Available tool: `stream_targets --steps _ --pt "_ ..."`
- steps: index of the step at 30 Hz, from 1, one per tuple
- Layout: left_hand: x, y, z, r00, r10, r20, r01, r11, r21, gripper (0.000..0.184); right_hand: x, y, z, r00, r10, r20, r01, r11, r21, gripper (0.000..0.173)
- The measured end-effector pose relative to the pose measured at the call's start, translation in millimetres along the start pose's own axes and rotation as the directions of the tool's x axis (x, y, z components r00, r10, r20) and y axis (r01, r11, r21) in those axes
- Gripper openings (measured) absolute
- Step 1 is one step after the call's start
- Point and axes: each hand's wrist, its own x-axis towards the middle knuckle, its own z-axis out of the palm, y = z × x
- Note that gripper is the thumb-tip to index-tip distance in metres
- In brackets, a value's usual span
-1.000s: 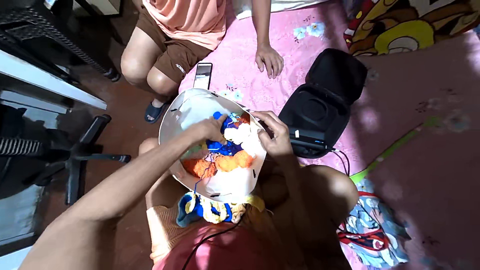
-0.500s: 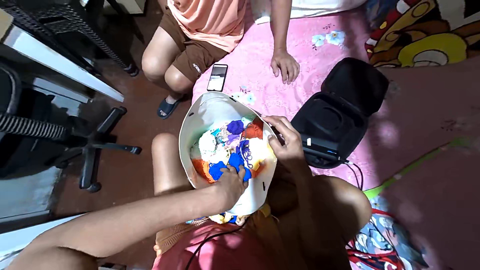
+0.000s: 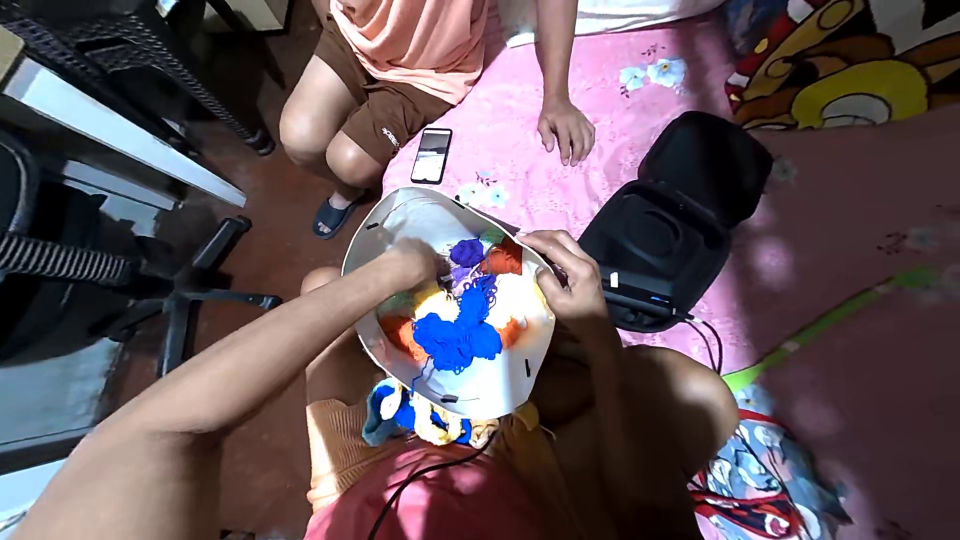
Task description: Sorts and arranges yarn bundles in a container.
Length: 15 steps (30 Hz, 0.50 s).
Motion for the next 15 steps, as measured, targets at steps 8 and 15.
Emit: stream_targets --steps 8,15 --pt "-9.6 -35.4 1.5 0.99 0.112 -0.082 -0.126 0.975 -0.184 0.022 1.3 -1.6 -3.1 1.0 0.023 0.009 -0.023 1.0 0.008 0.045" --pt "-51.0 -53.4 -17.7 0.901 0.364 -0.234 -0.43 0.686 -0.587 0.019 3.3 -2.7 -0.3 0.998 0.054 0.013 -0.054 0.998 -0.024 0.045"
